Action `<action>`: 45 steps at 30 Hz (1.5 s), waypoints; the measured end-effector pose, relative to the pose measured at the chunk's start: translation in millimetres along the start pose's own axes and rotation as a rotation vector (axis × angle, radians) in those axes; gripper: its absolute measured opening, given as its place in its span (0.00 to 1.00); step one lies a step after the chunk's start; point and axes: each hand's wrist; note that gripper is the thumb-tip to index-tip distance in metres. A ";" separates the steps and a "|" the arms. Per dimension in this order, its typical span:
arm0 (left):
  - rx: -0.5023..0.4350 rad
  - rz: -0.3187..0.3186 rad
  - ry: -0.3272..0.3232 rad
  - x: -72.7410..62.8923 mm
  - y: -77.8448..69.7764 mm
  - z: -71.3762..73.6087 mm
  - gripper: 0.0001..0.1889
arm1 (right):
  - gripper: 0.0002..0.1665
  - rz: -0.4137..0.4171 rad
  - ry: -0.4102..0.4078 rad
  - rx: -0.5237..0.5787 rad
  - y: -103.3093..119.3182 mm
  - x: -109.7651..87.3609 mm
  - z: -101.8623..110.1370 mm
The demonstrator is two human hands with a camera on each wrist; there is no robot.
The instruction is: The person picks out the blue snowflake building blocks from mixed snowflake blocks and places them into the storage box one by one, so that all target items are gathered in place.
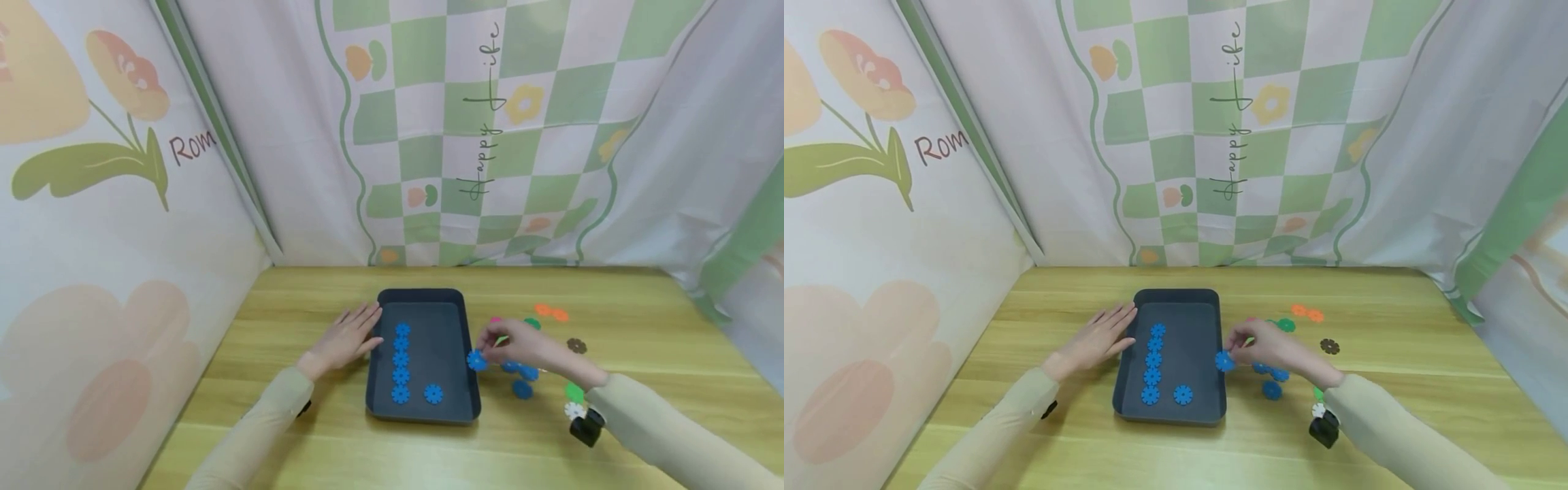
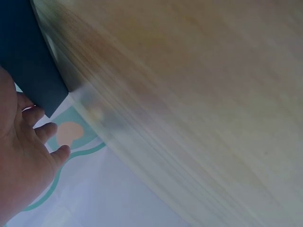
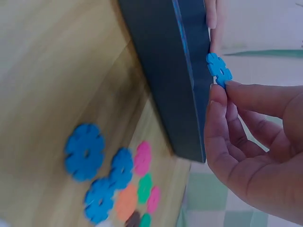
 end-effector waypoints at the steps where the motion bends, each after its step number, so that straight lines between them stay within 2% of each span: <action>1: -0.002 0.000 0.000 0.0 0.5 -0.3 0.36 | 0.05 0.000 0.003 0.006 3.4 4.4 -0.5; 8: -0.006 -0.002 -0.002 -1.1 2.5 -1.4 0.37 | 0.06 0.013 0.058 0.033 16.2 32.3 -5.2; 14: -0.012 0.004 0.006 -3.4 1.3 -0.8 0.36 | 0.03 0.033 0.062 -0.094 19.6 53.8 -12.2; 19: -0.022 0.003 0.018 -4.2 0.0 -0.5 0.37 | 0.02 0.066 0.098 -0.176 21.3 65.8 -19.3; 26: -0.015 -0.002 0.010 -4.1 -1.0 0.6 0.36 | 0.00 0.092 0.120 -0.218 24.6 75.5 -26.6; 37: -0.004 0.013 0.020 -1.2 -0.9 1.1 0.37 | 0.05 0.034 0.121 -0.216 24.1 80.3 -32.9; 45: -0.021 -0.001 0.009 0.5 0.3 0.9 0.36 | 0.02 0.002 0.135 -0.224 23.0 84.1 -37.3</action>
Point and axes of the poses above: each hand's wrist, its own x-axis towards the middle knuckle, its own z-axis out of the back of the hand, y = z × x, and after that the axes turned 15 degrees about y, right-handed
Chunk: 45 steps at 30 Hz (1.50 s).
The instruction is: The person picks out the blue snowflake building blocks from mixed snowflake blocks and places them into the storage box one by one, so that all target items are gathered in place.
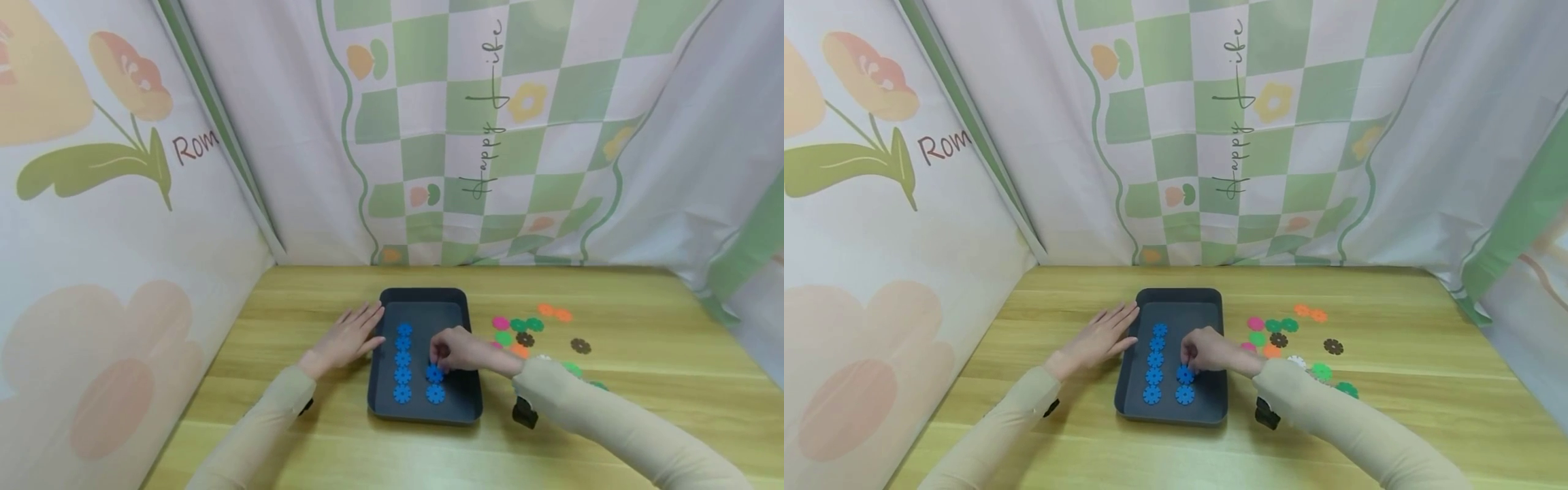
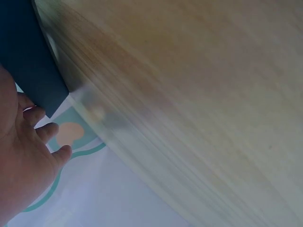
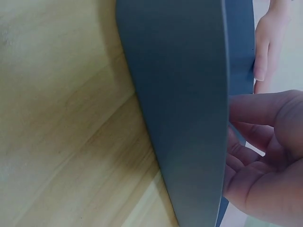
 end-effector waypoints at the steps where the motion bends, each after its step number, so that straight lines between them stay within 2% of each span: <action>1: 0.001 0.001 0.004 0.0 0.0 0.2 0.36 | 0.03 -0.006 -0.001 0.006 0.2 0.2 -0.7; 15: -0.005 0.000 0.011 -0.2 -1.5 2.7 0.37 | 0.05 -0.044 -0.018 0.001 0.4 -0.6 -3.8; 19: 0.020 0.001 0.001 0.6 -1.6 1.8 0.37 | 0.04 -0.032 -0.033 -0.010 0.7 -2.5 -3.3; 24: 0.034 0.000 -0.005 0.1 -1.9 0.2 0.36 | 0.02 0.025 -0.063 0.005 2.7 -10.5 2.6; 28: 0.030 0.008 0.003 -0.4 -2.3 -0.5 0.37 | 0.02 0.061 -0.096 0.019 1.7 -22.7 13.3; 34: 0.017 0.013 0.007 -1.5 -3.2 0.0 0.37 | 0.03 0.008 -0.150 0.052 -11.5 -53.4 27.2; 42: 0.003 0.016 -0.006 -2.4 -3.1 0.1 0.37 | 0.07 -0.038 -0.176 0.103 -42.2 -91.0 27.2; 45: 0.000 0.014 -0.003 -2.9 -3.5 0.4 0.37 | 0.07 -0.049 -0.183 0.077 -56.8 -103.1 23.7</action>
Point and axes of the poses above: each hand's wrist, its own x-axis towards the middle knuckle, its own z-axis out of the back of the hand, y = z × x, and after that the axes turned 15 degrees about y, right-handed
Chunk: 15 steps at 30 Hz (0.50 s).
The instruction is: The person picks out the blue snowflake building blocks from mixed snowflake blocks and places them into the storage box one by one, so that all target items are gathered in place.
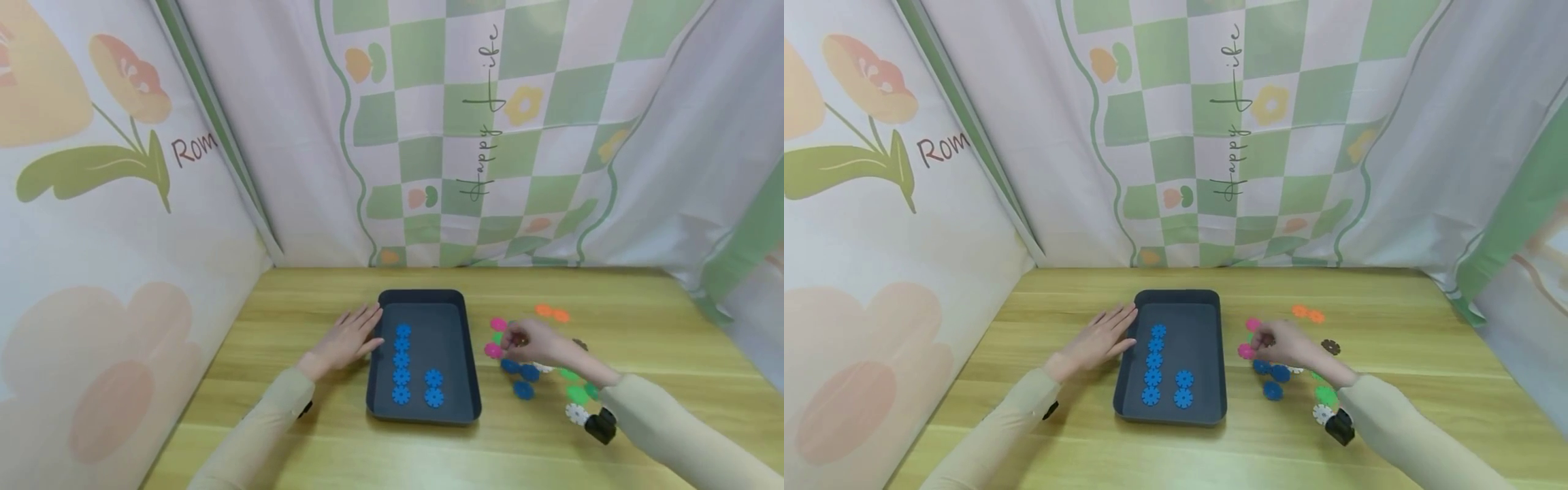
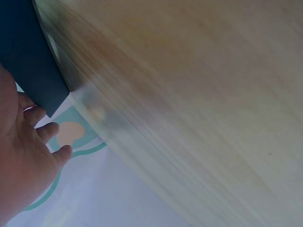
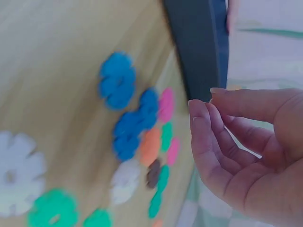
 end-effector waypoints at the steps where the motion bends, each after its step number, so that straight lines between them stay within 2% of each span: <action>1: -0.001 -0.002 0.001 0.0 -0.2 0.0 0.37 | 0.06 -0.008 -0.004 -0.010 -5.1 -3.4 -0.5; 7: -0.001 -0.002 0.013 1.0 0.0 0.1 0.37 | 0.05 -0.086 -0.052 -0.063 -28.9 -19.2 -5.1; 15: 0.009 -0.005 -0.003 2.9 1.6 -1.1 0.37 | 0.10 -0.134 -0.090 -0.102 -40.3 -26.5 -13.6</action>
Point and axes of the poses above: each hand's wrist, its own x-axis towards the middle knuckle, its own z-axis out of the back of the hand, y = z × x, and after that the axes turned 15 degrees about y, right-handed
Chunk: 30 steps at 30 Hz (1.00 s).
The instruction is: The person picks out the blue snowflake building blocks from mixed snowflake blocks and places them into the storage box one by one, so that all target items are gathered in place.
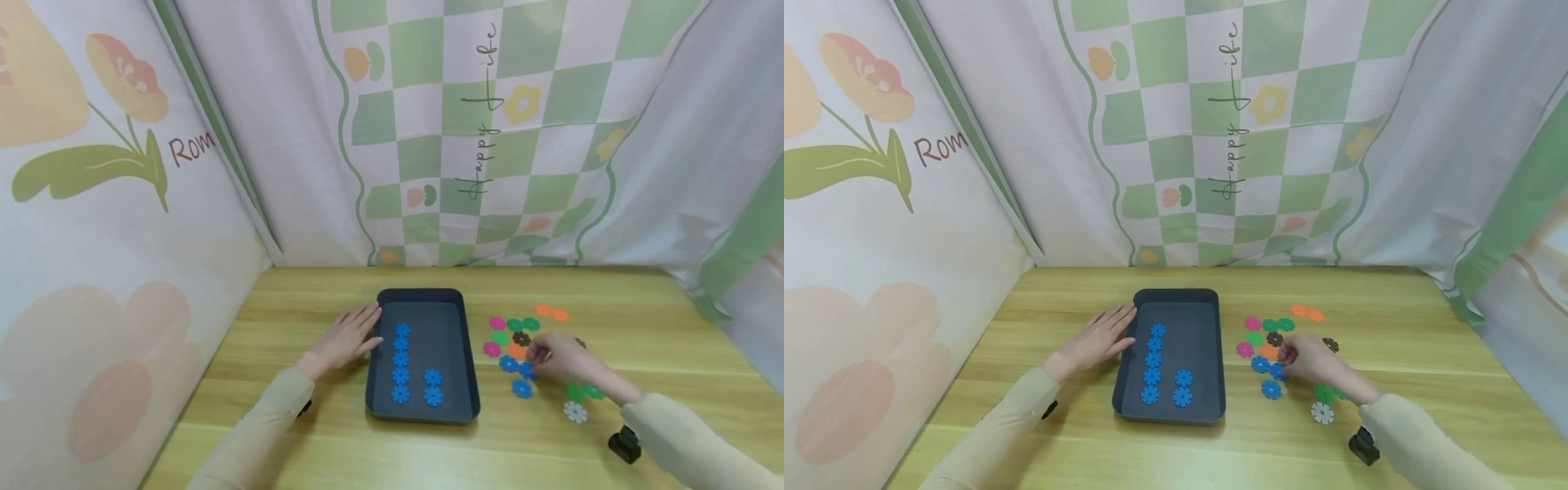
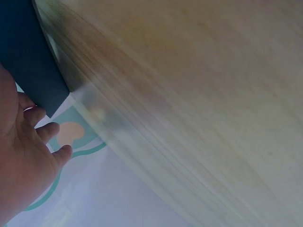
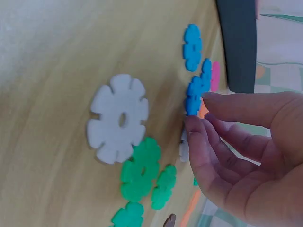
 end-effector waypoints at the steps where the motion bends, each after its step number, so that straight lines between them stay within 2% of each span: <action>1: 0.000 -0.002 -0.005 0.0 0.1 -0.2 0.37 | 0.10 0.002 -0.001 -0.002 -0.3 0.2 -0.9; 8: 0.006 0.003 0.001 0.5 0.7 -1.1 0.37 | 0.14 -0.037 -0.011 -0.045 -0.2 4.2 -5.1; 14: 0.009 0.005 0.002 1.9 1.5 -2.6 0.37 | 0.15 -0.069 0.000 -0.038 2.1 4.5 -5.7; 30: 0.022 0.001 0.007 0.9 1.5 -0.2 0.37 | 0.14 -0.052 0.019 -0.029 2.4 4.9 -6.8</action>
Point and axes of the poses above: each hand's wrist, its own x-axis towards the middle knuckle, its own z-axis out of the back of the hand, y = z × x, and after that the axes turned 15 degrees about y, right-handed
